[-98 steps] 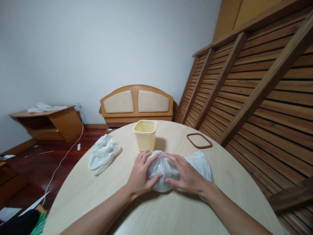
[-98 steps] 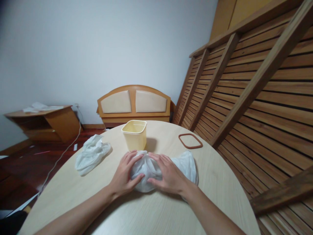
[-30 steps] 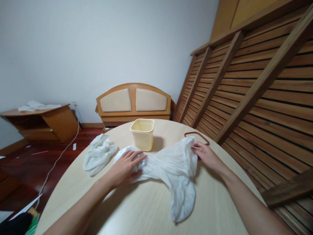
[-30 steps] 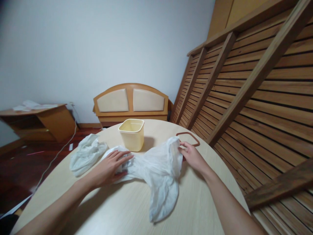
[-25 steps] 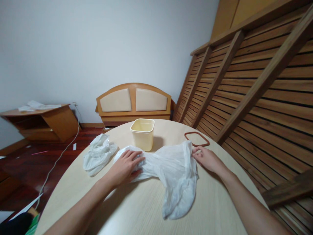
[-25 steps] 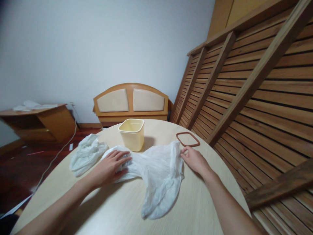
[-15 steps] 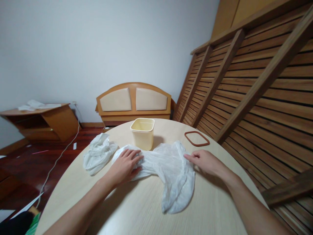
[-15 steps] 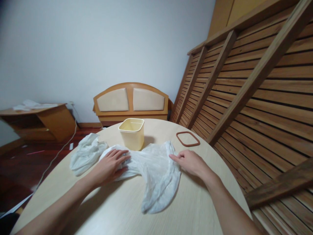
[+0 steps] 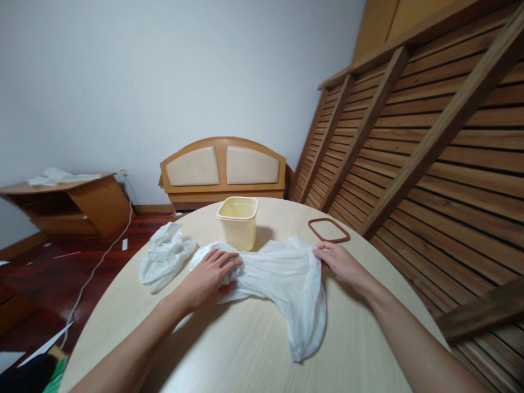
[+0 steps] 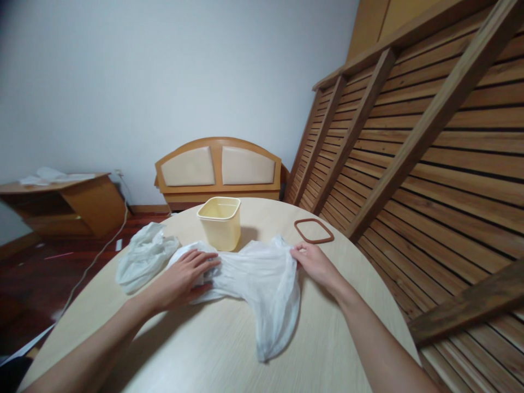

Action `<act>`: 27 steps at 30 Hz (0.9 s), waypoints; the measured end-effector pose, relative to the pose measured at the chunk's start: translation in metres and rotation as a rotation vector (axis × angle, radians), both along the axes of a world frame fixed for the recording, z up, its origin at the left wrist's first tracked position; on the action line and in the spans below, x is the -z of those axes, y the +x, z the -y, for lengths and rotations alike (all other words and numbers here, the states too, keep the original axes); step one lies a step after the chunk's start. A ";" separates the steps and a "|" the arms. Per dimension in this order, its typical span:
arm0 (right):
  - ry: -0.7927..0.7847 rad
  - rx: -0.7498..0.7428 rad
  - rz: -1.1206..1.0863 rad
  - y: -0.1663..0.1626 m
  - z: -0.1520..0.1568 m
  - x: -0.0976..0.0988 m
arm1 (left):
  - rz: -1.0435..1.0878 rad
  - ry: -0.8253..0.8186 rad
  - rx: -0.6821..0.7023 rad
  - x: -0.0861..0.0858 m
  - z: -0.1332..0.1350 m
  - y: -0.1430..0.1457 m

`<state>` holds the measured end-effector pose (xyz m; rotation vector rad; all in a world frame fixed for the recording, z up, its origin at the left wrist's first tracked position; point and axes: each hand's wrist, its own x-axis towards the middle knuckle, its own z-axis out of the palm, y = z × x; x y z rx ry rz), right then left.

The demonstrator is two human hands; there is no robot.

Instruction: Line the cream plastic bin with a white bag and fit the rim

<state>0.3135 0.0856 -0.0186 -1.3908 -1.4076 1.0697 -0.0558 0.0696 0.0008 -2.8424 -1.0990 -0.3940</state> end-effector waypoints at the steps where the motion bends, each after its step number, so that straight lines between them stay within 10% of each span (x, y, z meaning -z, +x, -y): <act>1: 0.007 0.070 -0.099 0.003 -0.003 0.000 | -0.014 -0.022 0.011 -0.003 0.000 0.000; 9: 0.062 0.106 -0.345 0.015 -0.011 -0.003 | -0.075 -0.094 0.043 -0.012 0.005 -0.001; 18: 0.053 -0.377 0.114 0.005 0.006 0.014 | -0.075 -0.062 -0.036 -0.013 0.004 -0.006; 27: 0.222 -0.304 0.490 0.019 -0.004 0.026 | -0.080 -0.079 -0.017 -0.013 0.002 -0.011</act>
